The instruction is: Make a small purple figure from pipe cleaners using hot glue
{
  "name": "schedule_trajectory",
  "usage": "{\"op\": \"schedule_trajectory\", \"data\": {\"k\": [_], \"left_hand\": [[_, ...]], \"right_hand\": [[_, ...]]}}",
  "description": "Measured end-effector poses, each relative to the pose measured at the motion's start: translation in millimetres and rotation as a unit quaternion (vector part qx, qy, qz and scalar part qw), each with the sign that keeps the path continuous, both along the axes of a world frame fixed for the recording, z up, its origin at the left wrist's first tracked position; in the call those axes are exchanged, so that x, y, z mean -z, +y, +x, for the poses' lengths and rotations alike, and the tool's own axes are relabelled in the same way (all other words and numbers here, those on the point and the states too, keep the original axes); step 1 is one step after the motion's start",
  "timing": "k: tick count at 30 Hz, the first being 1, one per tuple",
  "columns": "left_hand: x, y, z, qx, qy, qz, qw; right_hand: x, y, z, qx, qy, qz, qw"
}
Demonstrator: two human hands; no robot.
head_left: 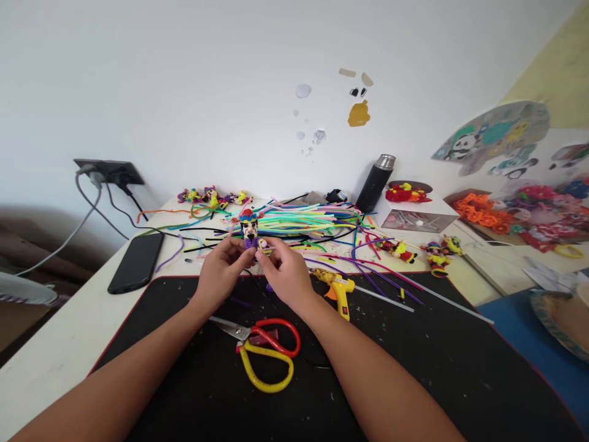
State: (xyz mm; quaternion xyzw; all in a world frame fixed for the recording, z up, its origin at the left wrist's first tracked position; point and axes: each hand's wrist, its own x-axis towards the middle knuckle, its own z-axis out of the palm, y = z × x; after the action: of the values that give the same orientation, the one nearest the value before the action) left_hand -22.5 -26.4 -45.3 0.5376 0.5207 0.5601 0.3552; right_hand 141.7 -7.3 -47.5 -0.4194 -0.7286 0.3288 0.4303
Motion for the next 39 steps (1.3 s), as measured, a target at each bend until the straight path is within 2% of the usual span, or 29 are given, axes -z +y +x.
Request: {"op": "schedule_trajectory", "data": {"k": [39], "left_hand": [[3.3, 2.4, -3.5, 0.015, 0.014, -0.004, 1.0]], "right_hand": [[5.3, 0.1, -2.3, -0.026, 0.044, -0.039, 0.998]]}}
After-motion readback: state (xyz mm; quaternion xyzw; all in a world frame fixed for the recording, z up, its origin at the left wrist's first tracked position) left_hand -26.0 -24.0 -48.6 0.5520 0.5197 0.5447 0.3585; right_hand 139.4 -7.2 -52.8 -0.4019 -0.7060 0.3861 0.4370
